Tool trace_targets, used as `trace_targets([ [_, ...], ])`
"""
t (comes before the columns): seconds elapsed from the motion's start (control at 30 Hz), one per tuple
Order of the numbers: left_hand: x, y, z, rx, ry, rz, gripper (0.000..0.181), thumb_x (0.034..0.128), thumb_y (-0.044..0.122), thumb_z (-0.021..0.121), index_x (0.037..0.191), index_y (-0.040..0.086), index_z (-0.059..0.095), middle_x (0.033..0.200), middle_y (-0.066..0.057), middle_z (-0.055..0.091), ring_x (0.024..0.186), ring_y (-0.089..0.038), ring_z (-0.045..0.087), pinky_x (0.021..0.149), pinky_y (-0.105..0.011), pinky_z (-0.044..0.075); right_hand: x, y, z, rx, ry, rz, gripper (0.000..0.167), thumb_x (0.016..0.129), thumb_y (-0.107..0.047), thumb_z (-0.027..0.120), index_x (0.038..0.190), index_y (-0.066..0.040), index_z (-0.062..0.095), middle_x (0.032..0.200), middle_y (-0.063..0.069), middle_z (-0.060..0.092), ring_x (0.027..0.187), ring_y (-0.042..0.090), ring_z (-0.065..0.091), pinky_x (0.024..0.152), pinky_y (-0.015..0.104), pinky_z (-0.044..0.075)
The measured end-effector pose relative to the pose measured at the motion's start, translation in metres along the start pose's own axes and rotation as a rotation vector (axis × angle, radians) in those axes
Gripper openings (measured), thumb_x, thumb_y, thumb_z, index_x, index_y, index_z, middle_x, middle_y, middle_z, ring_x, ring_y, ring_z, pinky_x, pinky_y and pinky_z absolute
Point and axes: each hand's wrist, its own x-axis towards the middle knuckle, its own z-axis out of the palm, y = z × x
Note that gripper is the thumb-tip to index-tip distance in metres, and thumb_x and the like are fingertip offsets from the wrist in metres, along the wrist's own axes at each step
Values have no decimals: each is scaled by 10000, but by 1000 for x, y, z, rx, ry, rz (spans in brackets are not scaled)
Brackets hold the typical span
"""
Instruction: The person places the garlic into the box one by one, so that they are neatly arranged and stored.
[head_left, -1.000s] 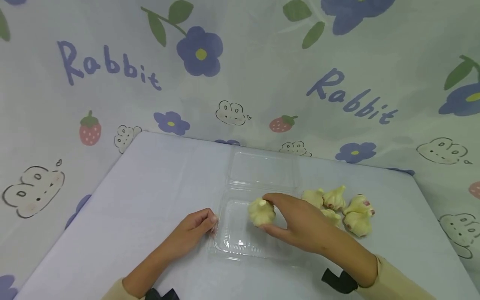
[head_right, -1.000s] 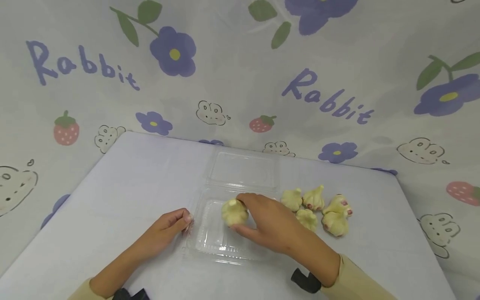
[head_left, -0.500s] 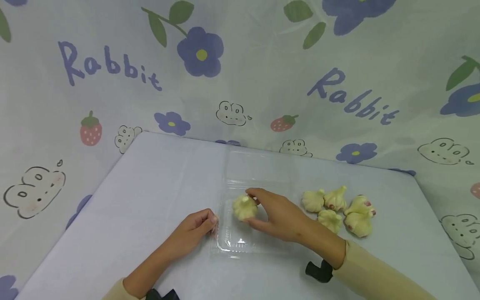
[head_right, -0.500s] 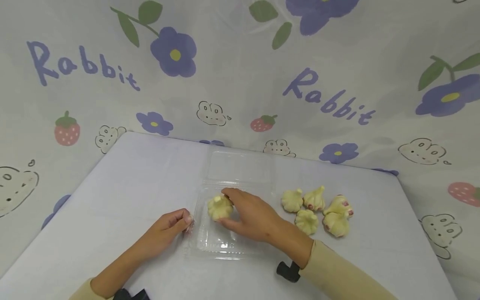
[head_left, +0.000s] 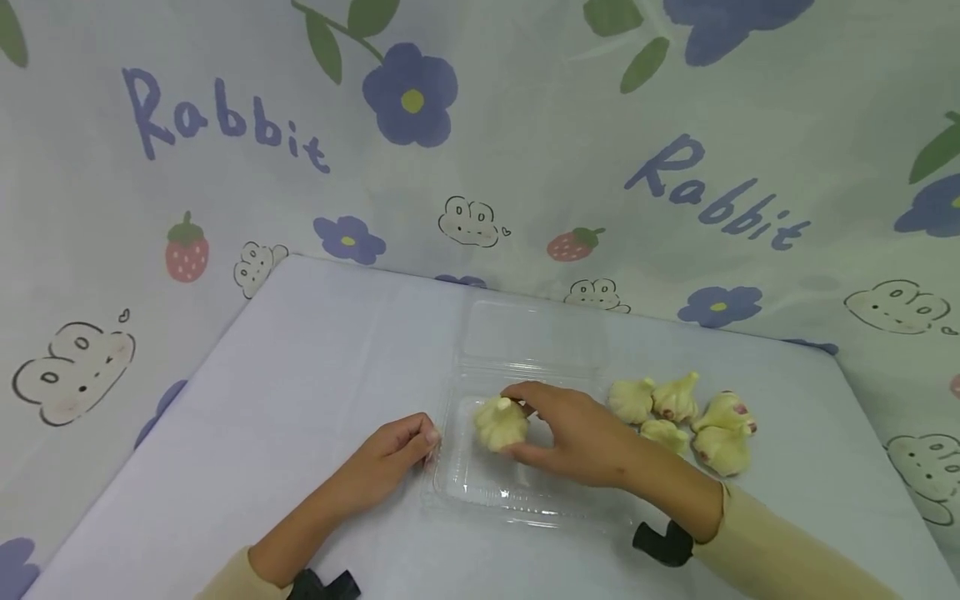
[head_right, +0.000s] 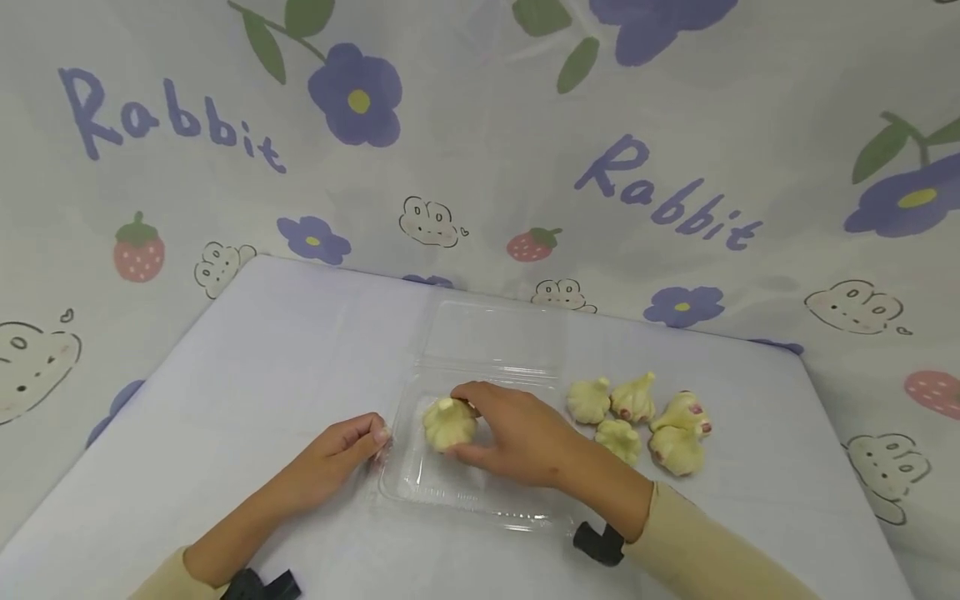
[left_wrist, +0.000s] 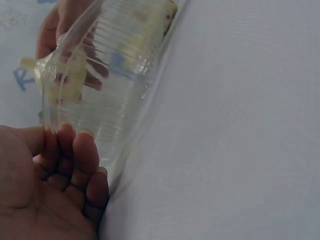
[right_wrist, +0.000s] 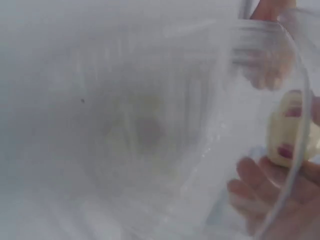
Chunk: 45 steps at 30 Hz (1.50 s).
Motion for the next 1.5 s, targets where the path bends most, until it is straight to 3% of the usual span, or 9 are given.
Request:
trace_targets([
  [0.33, 1, 0, -1, 12, 23, -18, 283, 1126, 247, 501, 882, 127, 577, 832, -28, 559, 794, -212, 532, 727, -294, 457, 2, -4, -21, -36, 10, -15, 645, 940, -469, 780, 1442, -126, 564, 1302, -69, 674, 1143, 101, 664, 956, 388, 554],
  [0.53, 0, 1, 2, -23, 39, -31, 275, 1108, 226, 540, 874, 98, 606, 830, -54, 547, 802, -148, 510, 731, -274, 438, 13, -5, -11, -49, 2, -27, 648, 950, -427, 780, 1461, -109, 541, 1322, -33, 674, 1153, 115, 662, 969, 378, 546],
  [0.83, 0, 1, 2, -39, 28, -22, 269, 1109, 221, 535, 872, 111, 597, 824, 11, 539, 804, -151, 514, 739, -276, 448, 27, -4, 1, -44, 3, -23, 648, 941, -422, 793, 1442, -86, 558, 1302, -8, 682, 1152, 129, 659, 987, 370, 536],
  [1.0, 0, 1, 2, -41, 15, -21, 273, 1116, 223, 520, 881, 106, 595, 832, 2, 542, 801, -152, 512, 734, -284, 452, 31, -2, 7, -42, 19, -25, 629, 926, -399, 813, 1423, -89, 582, 1297, -24, 641, 1090, 141, 668, 908, 336, 562],
  [1.17, 0, 1, 2, -40, 10, -23, 280, 1116, 230, 519, 882, 98, 595, 841, -12, 564, 803, -161, 524, 742, -288, 462, 34, -2, 15, -151, -5, 6, 580, 907, -434, 818, 1355, -120, 630, 1207, -41, 606, 891, 112, 629, 751, 302, 543],
  [1.3, -1, 0, 2, -40, 7, -20, 273, 1112, 219, 528, 879, 95, 597, 843, -35, 576, 808, -171, 532, 747, -286, 464, 36, -4, 20, -247, -31, -2, 543, 891, -438, 827, 1291, -112, 657, 1153, -27, 617, 852, 104, 604, 740, 325, 545],
  [1.5, 0, -1, 2, -27, 8, -5, 268, 1109, 217, 536, 875, 105, 602, 827, -56, 570, 790, -184, 526, 732, -282, 459, 37, -9, 23, -326, -25, -29, 313, 909, -355, 801, 1095, -130, 690, 1009, -42, 633, 836, 118, 611, 721, 332, 547],
])
